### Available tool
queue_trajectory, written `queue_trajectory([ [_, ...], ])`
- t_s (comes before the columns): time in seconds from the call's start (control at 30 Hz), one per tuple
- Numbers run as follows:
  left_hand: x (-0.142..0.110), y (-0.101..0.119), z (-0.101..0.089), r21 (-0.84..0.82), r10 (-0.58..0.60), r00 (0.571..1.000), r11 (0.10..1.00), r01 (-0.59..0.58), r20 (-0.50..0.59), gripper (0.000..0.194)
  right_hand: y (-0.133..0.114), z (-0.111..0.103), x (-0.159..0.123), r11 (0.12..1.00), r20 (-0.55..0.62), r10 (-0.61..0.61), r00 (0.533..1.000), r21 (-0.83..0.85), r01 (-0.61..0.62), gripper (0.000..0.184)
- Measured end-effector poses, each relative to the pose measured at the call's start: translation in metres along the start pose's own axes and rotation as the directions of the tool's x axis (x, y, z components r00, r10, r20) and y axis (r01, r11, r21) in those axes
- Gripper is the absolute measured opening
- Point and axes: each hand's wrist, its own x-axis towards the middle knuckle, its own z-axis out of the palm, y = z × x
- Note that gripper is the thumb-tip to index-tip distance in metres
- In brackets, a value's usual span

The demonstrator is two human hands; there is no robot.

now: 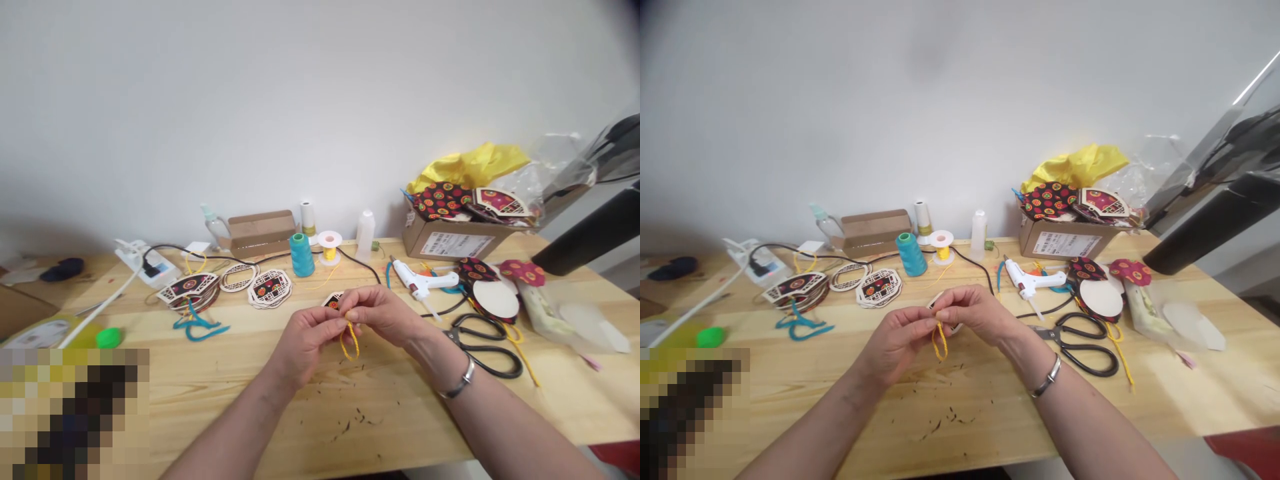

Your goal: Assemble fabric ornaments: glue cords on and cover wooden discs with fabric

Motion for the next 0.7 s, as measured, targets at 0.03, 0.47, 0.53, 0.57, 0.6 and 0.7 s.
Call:
queue_trajectory([
  [0.03,-0.0001,-0.0002,-0.0001,-0.003,-0.001,1.0,1.0,0.001,0.003,0.015,-0.0005,0.0003,0.0001,1.0,-0.001,-0.007,1.0,-0.004,0.007,0.024],
  [0.47,0.0033,-0.0008,-0.0007,-0.06,-0.045,0.998,0.997,0.042,-0.05,0.029,-0.0034,0.0093,-0.0005,0.97,-0.198,-0.064,0.978,-0.242,0.015,0.023],
  [0.53,0.0046,-0.0032,-0.0015,0.054,-0.005,0.997,0.998,0.009,-0.077,0.029,-0.0028,0.0096,0.0002,0.959,-0.229,-0.065,0.971,-0.284,-0.003,0.02],
  [0.57,0.0051,-0.0045,-0.002,0.119,0.021,0.995,0.993,-0.01,-0.096,0.028,-0.0021,0.0097,0.0004,0.953,-0.242,-0.066,0.968,-0.303,-0.01,0.019],
  [0.6,0.0056,-0.0056,-0.0025,0.18,0.05,0.992,0.983,-0.029,-0.117,0.028,-0.0013,0.0097,0.0005,0.946,-0.254,-0.071,0.965,-0.323,-0.015,0.018],
  [0.7,0.0066,-0.0067,-0.0032,0.319,0.109,0.982,0.946,-0.055,-0.157,0.024,0.001,0.0097,0.0009,0.932,-0.28,-0.086,0.956,-0.361,-0.022,0.019],
])
